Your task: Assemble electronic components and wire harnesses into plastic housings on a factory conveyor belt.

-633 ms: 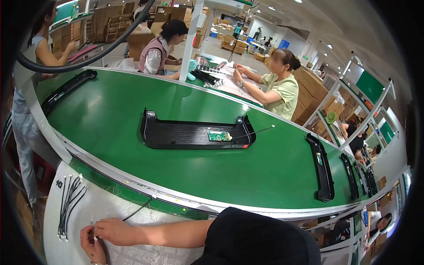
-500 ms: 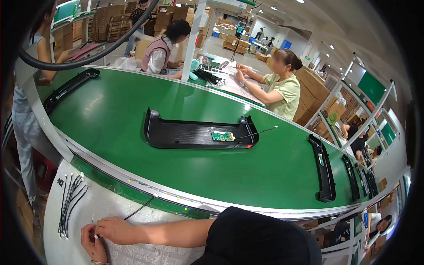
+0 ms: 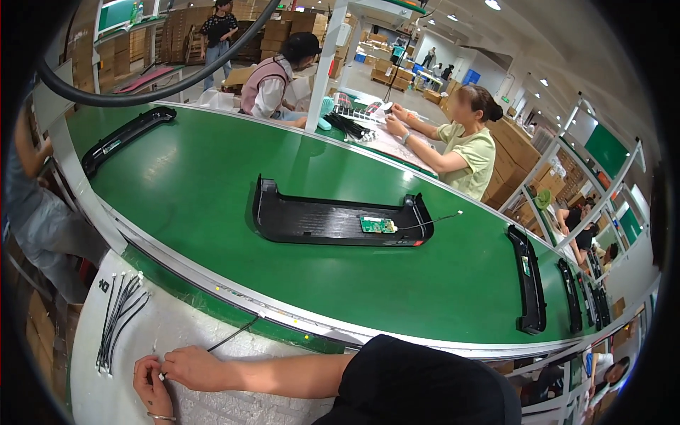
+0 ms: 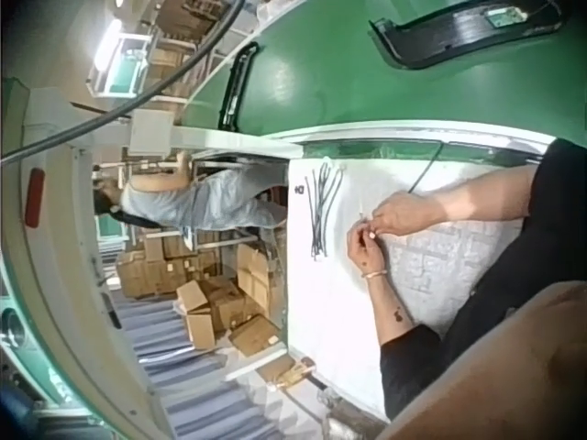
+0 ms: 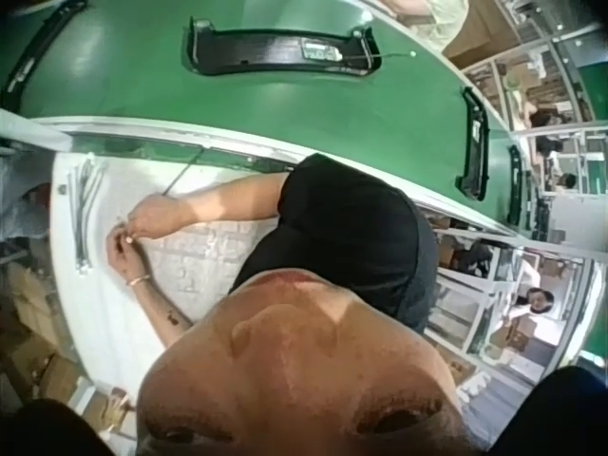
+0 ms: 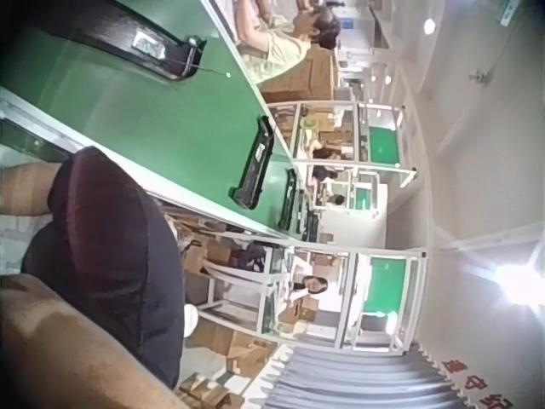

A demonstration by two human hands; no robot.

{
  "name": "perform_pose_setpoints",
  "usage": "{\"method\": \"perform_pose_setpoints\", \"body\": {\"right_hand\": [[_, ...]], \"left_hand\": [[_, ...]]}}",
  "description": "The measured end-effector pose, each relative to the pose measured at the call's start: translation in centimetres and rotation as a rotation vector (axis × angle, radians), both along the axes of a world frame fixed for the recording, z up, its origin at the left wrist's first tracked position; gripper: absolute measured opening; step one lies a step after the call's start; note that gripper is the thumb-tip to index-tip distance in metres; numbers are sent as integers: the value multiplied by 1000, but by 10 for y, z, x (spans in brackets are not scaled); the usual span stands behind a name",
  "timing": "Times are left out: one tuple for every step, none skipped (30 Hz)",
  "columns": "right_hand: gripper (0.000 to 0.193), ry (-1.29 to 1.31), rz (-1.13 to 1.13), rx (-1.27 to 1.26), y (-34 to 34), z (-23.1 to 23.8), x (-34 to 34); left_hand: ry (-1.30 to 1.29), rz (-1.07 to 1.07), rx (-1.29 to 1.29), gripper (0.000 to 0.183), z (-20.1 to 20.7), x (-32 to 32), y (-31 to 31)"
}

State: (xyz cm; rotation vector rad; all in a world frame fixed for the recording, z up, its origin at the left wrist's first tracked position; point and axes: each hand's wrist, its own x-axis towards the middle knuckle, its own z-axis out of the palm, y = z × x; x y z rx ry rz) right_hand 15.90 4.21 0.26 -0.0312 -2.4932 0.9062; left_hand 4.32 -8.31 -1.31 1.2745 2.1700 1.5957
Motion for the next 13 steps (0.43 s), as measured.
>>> {"method": "perform_pose_setpoints", "body": {"right_hand": [[13, 16, 14, -12, 0, 0, 0], [13, 16, 17, -19, 0, 0, -1], [12, 1, -5, -40, 1, -1, -2], [11, -15, -24, -60, 1, 0, -2], [11, -15, -19, -65, 1, 1, -2], [11, 5, -15, -69, 2, 3, -2], [11, 25, -13, -71, 4, 4, -1], [11, 26, -12, -71, 5, 4, -1], [11, -8, -11, -62, 7, 3, 0], [13, -43, -13, -54, 8, 2, 1], [13, -41, -23, -53, 9, 3, 3], [14, -103, 1, -41, 11, 5, 6], [15, -158, 32, -24, 14, 7, 3]], "left_hand": [[19, 33, 4, 7, 0, 0, 0], [18, 35, -2, 7, 1, 1, 1], [-50, 39, -6, 8, 4, 2, 3], [-118, 45, -9, 10, 7, 3, 4], [-118, 50, -13, 10, 11, 6, 5], [-106, 34, -22, 11, 15, 9, 6], [-94, 15, -28, 12, 18, 11, 8], [-93, 16, -28, 12, 17, 10, 9], [-73, 6, -46, 15, 16, 8, 10], [-54, -6, -67, 17, 15, 7, 12], [-52, -15, -65, 17, 13, 6, 13], [-60, -15, -53, 19, 9, 6, 12], [-60, -8, -35, 21, 6, 4, 13]]}}
